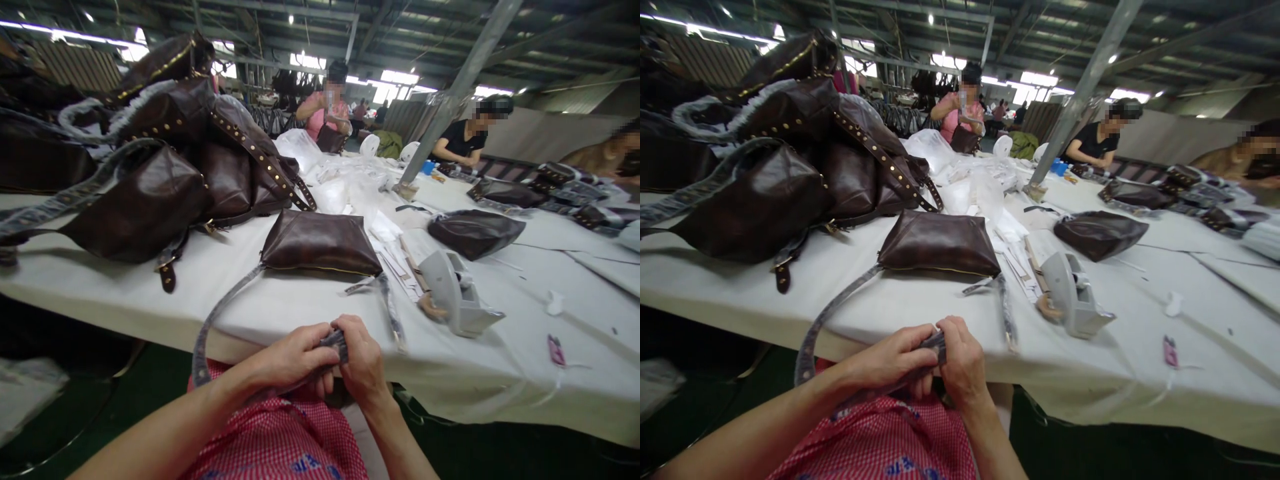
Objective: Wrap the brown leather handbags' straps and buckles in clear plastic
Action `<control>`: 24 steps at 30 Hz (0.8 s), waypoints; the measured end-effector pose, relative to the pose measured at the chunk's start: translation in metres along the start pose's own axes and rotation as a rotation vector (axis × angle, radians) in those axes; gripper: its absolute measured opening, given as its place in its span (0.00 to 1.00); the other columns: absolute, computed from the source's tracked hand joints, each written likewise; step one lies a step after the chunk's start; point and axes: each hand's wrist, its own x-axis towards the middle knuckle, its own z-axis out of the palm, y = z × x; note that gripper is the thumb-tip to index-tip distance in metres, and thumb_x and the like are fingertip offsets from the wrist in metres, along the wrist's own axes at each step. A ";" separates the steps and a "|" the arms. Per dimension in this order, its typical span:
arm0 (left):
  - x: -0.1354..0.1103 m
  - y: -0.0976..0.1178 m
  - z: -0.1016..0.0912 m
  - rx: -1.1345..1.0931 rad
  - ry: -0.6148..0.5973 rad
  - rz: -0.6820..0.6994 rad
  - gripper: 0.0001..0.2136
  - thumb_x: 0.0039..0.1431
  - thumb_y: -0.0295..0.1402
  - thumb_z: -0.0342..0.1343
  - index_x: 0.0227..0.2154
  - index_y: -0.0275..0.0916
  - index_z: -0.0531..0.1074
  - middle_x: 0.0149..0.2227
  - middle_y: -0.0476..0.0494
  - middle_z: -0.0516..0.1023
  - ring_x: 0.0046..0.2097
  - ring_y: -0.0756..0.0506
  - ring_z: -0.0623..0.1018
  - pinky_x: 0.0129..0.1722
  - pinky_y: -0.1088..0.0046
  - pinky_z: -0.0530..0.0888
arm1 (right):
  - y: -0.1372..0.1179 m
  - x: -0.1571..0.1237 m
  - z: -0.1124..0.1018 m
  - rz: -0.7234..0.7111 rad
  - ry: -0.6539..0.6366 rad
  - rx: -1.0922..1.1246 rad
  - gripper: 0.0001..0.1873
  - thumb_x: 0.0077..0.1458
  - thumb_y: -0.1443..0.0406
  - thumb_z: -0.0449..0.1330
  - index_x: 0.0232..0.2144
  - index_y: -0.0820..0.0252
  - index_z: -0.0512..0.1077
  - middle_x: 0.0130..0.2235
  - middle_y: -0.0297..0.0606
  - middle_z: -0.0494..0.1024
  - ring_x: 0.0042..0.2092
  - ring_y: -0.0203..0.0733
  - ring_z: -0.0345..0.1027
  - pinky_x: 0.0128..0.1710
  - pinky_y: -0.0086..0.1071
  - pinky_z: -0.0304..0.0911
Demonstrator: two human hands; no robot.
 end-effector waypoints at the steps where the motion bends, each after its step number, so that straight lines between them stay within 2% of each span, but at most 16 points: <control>1: 0.000 0.000 -0.003 -0.035 -0.043 -0.011 0.04 0.59 0.31 0.46 0.36 0.38 0.61 0.20 0.53 0.71 0.20 0.51 0.71 0.21 0.78 0.68 | -0.003 0.000 0.003 0.080 0.038 0.038 0.08 0.53 0.64 0.56 0.37 0.58 0.70 0.33 0.38 0.74 0.34 0.41 0.69 0.33 0.32 0.67; 3: 0.001 -0.002 -0.010 -0.056 -0.099 -0.019 0.04 0.60 0.32 0.47 0.37 0.39 0.60 0.19 0.54 0.70 0.19 0.51 0.70 0.20 0.78 0.66 | -0.010 -0.002 0.011 0.277 0.101 0.169 0.08 0.49 0.64 0.57 0.35 0.57 0.69 0.31 0.35 0.73 0.32 0.40 0.68 0.30 0.30 0.65; 6: 0.003 -0.004 -0.018 -0.024 -0.125 -0.024 0.05 0.61 0.33 0.46 0.37 0.39 0.60 0.20 0.55 0.69 0.20 0.52 0.69 0.21 0.78 0.66 | -0.020 -0.003 0.029 0.590 0.183 0.513 0.11 0.45 0.66 0.55 0.35 0.56 0.67 0.28 0.30 0.72 0.28 0.37 0.66 0.26 0.28 0.62; 8: 0.005 -0.005 -0.020 0.080 -0.063 0.001 0.04 0.60 0.32 0.46 0.37 0.39 0.61 0.22 0.54 0.69 0.22 0.52 0.70 0.24 0.78 0.67 | -0.023 -0.002 0.038 0.745 0.217 0.763 0.11 0.46 0.66 0.54 0.36 0.56 0.65 0.25 0.28 0.71 0.24 0.37 0.65 0.23 0.28 0.61; 9: 0.005 -0.006 -0.020 0.149 -0.013 0.025 0.03 0.60 0.31 0.46 0.36 0.39 0.62 0.23 0.54 0.70 0.23 0.52 0.70 0.25 0.77 0.68 | -0.023 -0.001 0.040 0.776 0.213 0.831 0.10 0.47 0.65 0.53 0.36 0.55 0.65 0.24 0.28 0.72 0.24 0.37 0.66 0.23 0.28 0.62; 11: 0.006 -0.007 -0.017 0.233 0.058 0.056 0.03 0.59 0.31 0.47 0.35 0.38 0.63 0.23 0.53 0.70 0.24 0.51 0.71 0.26 0.77 0.69 | -0.019 0.003 0.037 0.694 0.165 0.770 0.11 0.49 0.65 0.55 0.38 0.56 0.66 0.29 0.32 0.75 0.28 0.39 0.70 0.28 0.31 0.67; 14: 0.005 -0.007 -0.009 0.228 0.098 0.032 0.07 0.62 0.35 0.44 0.38 0.38 0.63 0.21 0.52 0.70 0.23 0.48 0.72 0.24 0.74 0.69 | -0.007 0.009 0.023 0.278 0.036 0.365 0.16 0.48 0.68 0.56 0.42 0.57 0.71 0.41 0.41 0.77 0.43 0.45 0.72 0.44 0.39 0.68; 16: 0.005 -0.003 -0.006 0.230 0.118 0.019 0.08 0.62 0.36 0.43 0.39 0.38 0.62 0.20 0.52 0.70 0.22 0.48 0.71 0.22 0.74 0.68 | 0.000 0.012 0.013 0.060 -0.052 0.161 0.16 0.50 0.70 0.53 0.42 0.57 0.72 0.42 0.43 0.77 0.45 0.45 0.71 0.47 0.39 0.67; 17: 0.005 -0.001 -0.006 0.217 0.108 0.012 0.08 0.61 0.35 0.44 0.39 0.38 0.62 0.20 0.52 0.70 0.22 0.48 0.71 0.22 0.75 0.68 | 0.002 0.012 0.009 0.017 -0.083 0.111 0.16 0.51 0.70 0.52 0.41 0.57 0.73 0.40 0.43 0.77 0.43 0.44 0.71 0.44 0.38 0.68; 18: 0.005 0.002 -0.008 0.187 0.073 -0.002 0.07 0.60 0.34 0.44 0.38 0.38 0.62 0.19 0.53 0.70 0.22 0.48 0.71 0.22 0.75 0.68 | 0.003 0.013 0.007 0.019 -0.093 0.087 0.15 0.51 0.70 0.51 0.39 0.57 0.72 0.38 0.42 0.77 0.41 0.43 0.71 0.41 0.36 0.68; 20: 0.006 0.006 -0.013 0.104 -0.035 -0.043 0.06 0.58 0.33 0.45 0.38 0.39 0.61 0.19 0.54 0.69 0.21 0.49 0.71 0.22 0.76 0.68 | 0.001 0.011 0.006 0.122 -0.059 0.099 0.11 0.50 0.69 0.53 0.36 0.58 0.71 0.33 0.38 0.75 0.35 0.41 0.69 0.34 0.32 0.67; 22: 0.005 0.009 -0.021 0.070 -0.118 -0.075 0.05 0.58 0.33 0.46 0.37 0.39 0.61 0.19 0.54 0.69 0.21 0.50 0.71 0.22 0.77 0.68 | -0.005 0.009 0.009 0.289 -0.006 0.179 0.09 0.47 0.67 0.54 0.34 0.58 0.70 0.30 0.35 0.73 0.31 0.40 0.67 0.31 0.30 0.64; 24: 0.004 0.011 -0.027 0.084 -0.142 -0.078 0.06 0.59 0.34 0.46 0.38 0.39 0.62 0.19 0.55 0.68 0.20 0.51 0.69 0.21 0.78 0.66 | -0.011 0.006 0.014 0.462 0.040 0.315 0.10 0.45 0.66 0.54 0.33 0.58 0.70 0.28 0.32 0.73 0.29 0.39 0.66 0.28 0.29 0.62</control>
